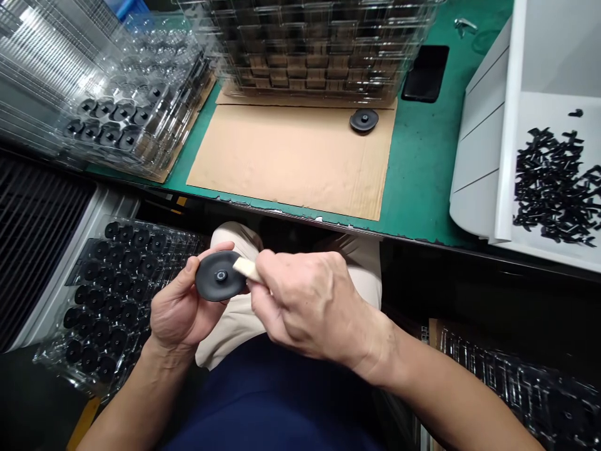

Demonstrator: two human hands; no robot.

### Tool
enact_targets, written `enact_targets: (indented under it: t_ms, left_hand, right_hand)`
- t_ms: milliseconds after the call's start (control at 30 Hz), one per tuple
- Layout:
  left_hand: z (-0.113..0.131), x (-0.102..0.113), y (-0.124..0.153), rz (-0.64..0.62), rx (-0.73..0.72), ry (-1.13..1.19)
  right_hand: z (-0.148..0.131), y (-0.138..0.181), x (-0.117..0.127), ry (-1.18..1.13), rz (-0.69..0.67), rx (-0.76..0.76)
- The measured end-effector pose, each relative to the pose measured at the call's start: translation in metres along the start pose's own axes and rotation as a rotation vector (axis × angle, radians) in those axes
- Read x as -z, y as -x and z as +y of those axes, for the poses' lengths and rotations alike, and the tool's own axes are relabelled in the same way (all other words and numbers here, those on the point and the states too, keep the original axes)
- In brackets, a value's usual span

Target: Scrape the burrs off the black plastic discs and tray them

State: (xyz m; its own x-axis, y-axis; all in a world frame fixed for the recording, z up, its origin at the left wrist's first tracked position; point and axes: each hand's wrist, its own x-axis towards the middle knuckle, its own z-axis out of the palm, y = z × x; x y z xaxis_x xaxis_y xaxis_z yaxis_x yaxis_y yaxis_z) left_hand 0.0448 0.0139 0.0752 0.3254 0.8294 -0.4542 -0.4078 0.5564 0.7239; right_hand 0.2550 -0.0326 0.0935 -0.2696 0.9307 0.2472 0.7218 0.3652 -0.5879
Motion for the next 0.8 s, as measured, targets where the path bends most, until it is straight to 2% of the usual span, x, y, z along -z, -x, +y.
enact_targets:
  t_ms: [67,133,233,333,433,600,700,800]
  left_hand:
    - [-0.002,0.001,-0.001,-0.004,0.017,0.01]
    - [-0.004,0.002,-0.001,-0.027,0.042,-0.005]
    - [-0.005,0.003,0.0,-0.082,0.088,-0.024]
    - [-0.005,0.001,0.002,-0.123,0.109,-0.02]
    - [-0.004,-0.002,0.002,-0.15,0.125,-0.011]
    - [-0.005,-0.001,0.0,-0.155,0.171,0.011]
    - [-0.007,0.001,-0.003,-0.142,0.212,-0.02]
    - [-0.01,0.003,-0.007,-0.118,0.241,-0.055]
  right_hand:
    - [0.0,0.0,0.0,0.012,-0.025,0.04]
    - [0.005,-0.001,-0.004,0.115,-0.021,0.013]
    - [0.02,-0.006,-0.011,0.29,0.05,-0.085]
    - [0.041,-0.017,-0.012,0.351,0.147,-0.125]
    - [0.07,-0.033,-0.005,0.344,0.256,-0.183]
    - [0.143,-0.058,0.007,0.242,0.346,-0.446]
    - [0.183,-0.061,-0.001,0.158,0.369,-0.551]
    - [0.203,-0.058,-0.015,0.156,0.403,-0.621]
